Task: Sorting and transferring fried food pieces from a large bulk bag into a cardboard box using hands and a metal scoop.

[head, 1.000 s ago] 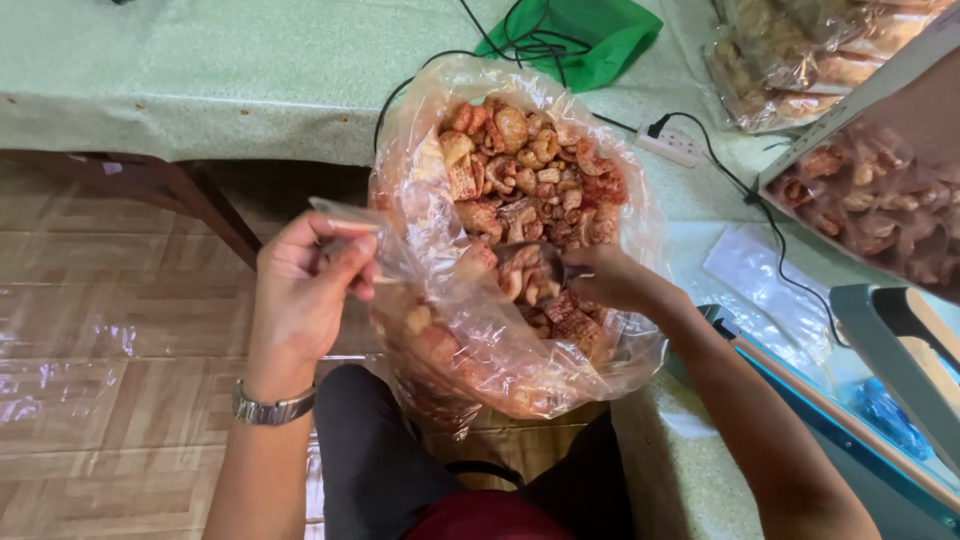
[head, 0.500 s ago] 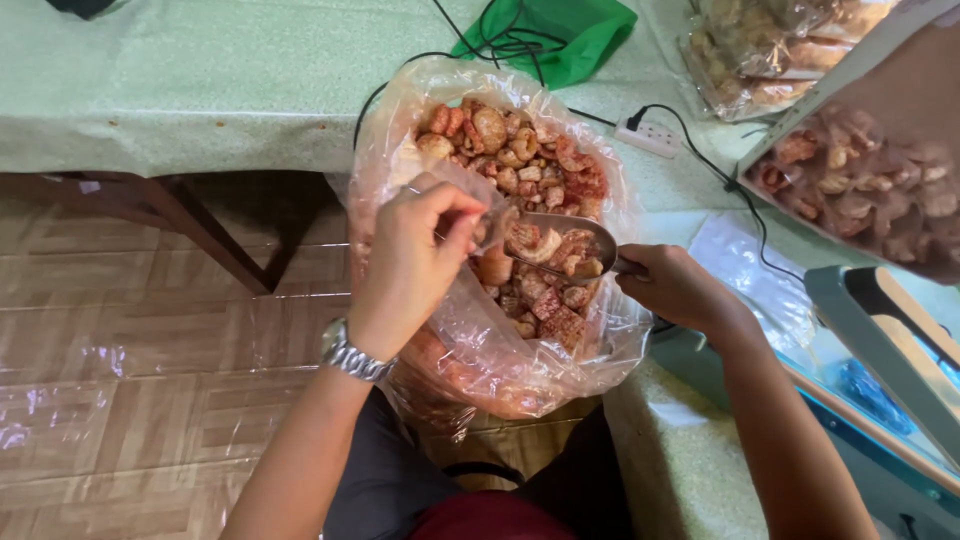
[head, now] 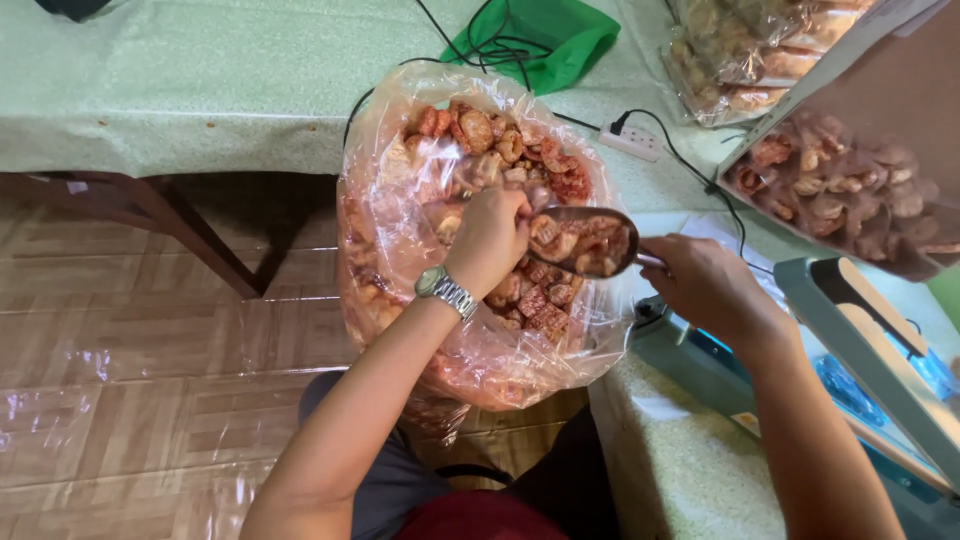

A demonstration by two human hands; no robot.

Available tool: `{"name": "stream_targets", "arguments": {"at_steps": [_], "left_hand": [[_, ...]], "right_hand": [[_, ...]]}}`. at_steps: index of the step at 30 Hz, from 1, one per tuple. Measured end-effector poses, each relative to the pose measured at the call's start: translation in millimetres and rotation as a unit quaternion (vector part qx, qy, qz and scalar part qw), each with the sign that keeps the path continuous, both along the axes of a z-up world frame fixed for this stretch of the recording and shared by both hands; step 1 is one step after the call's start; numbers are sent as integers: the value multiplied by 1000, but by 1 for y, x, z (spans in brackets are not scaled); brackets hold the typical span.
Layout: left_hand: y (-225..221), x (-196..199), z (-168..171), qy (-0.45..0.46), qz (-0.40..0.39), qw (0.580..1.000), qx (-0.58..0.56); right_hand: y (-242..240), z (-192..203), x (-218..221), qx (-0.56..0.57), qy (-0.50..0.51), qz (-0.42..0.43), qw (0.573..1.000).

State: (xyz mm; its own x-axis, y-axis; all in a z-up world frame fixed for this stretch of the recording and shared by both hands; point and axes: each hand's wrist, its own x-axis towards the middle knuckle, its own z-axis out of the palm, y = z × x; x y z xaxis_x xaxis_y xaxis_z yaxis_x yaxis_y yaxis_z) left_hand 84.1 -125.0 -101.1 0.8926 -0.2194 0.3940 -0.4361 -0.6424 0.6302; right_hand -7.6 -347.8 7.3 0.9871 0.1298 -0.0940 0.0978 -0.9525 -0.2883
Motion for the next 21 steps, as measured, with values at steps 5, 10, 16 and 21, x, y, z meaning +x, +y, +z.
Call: {"name": "stream_targets", "arguments": {"at_steps": [5, 10, 16, 21], "left_hand": [[6, -16, 47, -16, -73, 997, -3], [-8, -9, 39, -1, -32, 999, 41], [-9, -10, 40, 28, -9, 996, 87], [-9, -17, 51, 22, -16, 998, 49]], "right_hand": [[26, 46, 1, -215, -33, 50, 975], [34, 56, 14, -269, 24, 17, 963], [26, 50, 19, -401, -81, 74, 910], [36, 66, 6, -434, -189, 140, 870]]}}
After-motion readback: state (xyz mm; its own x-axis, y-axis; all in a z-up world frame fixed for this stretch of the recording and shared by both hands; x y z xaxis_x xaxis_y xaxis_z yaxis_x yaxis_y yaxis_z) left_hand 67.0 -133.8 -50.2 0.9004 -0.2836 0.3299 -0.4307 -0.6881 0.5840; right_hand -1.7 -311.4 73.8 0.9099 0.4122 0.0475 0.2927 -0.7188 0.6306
